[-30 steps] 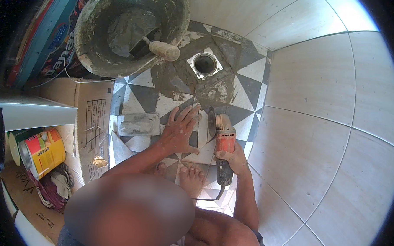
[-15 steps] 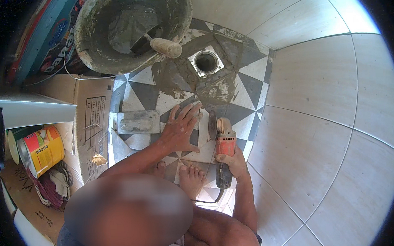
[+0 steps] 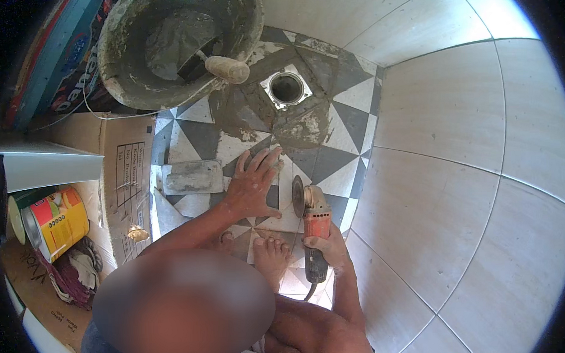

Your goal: Apply cement and fit small pieces of tile around a circular floor drain floor structure.

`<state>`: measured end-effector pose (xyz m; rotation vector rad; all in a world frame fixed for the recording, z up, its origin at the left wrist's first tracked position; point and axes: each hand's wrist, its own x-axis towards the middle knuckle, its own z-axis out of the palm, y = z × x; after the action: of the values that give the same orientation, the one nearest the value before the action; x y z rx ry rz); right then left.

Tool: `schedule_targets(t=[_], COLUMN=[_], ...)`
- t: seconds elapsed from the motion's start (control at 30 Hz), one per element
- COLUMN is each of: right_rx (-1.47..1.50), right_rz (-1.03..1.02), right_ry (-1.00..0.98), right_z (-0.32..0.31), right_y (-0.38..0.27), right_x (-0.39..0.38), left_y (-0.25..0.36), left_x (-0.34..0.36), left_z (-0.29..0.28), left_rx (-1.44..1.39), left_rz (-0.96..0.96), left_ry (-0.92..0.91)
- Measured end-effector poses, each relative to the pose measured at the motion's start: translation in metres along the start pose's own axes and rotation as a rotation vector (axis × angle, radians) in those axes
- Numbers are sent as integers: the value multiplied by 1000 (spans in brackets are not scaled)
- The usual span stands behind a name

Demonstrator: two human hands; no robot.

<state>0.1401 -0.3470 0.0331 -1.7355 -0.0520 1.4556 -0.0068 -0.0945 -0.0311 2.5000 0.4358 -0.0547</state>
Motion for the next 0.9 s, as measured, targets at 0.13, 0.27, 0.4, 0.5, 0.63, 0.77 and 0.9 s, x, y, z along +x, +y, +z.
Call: schedule_targets(t=[0.13, 0.27, 0.4, 0.5, 0.63, 0.77, 0.9], right_rx=[30, 1, -11, 5, 13, 4, -13], right_rz=[29, -14, -36, -29, -47, -50, -67], right_ry=[-33, -22, -43, -43, -50, -33, -35], right_z=[3, -1, 1, 5, 3, 2, -1], right_y=[-3, -4, -13, -21, -24, -23, -21], right_x=[-4, 4, 14, 20, 24, 29, 33], left_y=[-1, 2, 1, 0, 1, 1, 2], left_x=[-1, 1, 0, -2, 0, 1, 1], left_z=[1, 1, -1, -2, -2, -1, -1], left_rx=[2, -2, 11, 17, 19, 18, 10], left_rz=[-1, 5, 0, -3, 1, 0, 0], left_ry=[-3, 11, -2, -7, -15, -11, -2])
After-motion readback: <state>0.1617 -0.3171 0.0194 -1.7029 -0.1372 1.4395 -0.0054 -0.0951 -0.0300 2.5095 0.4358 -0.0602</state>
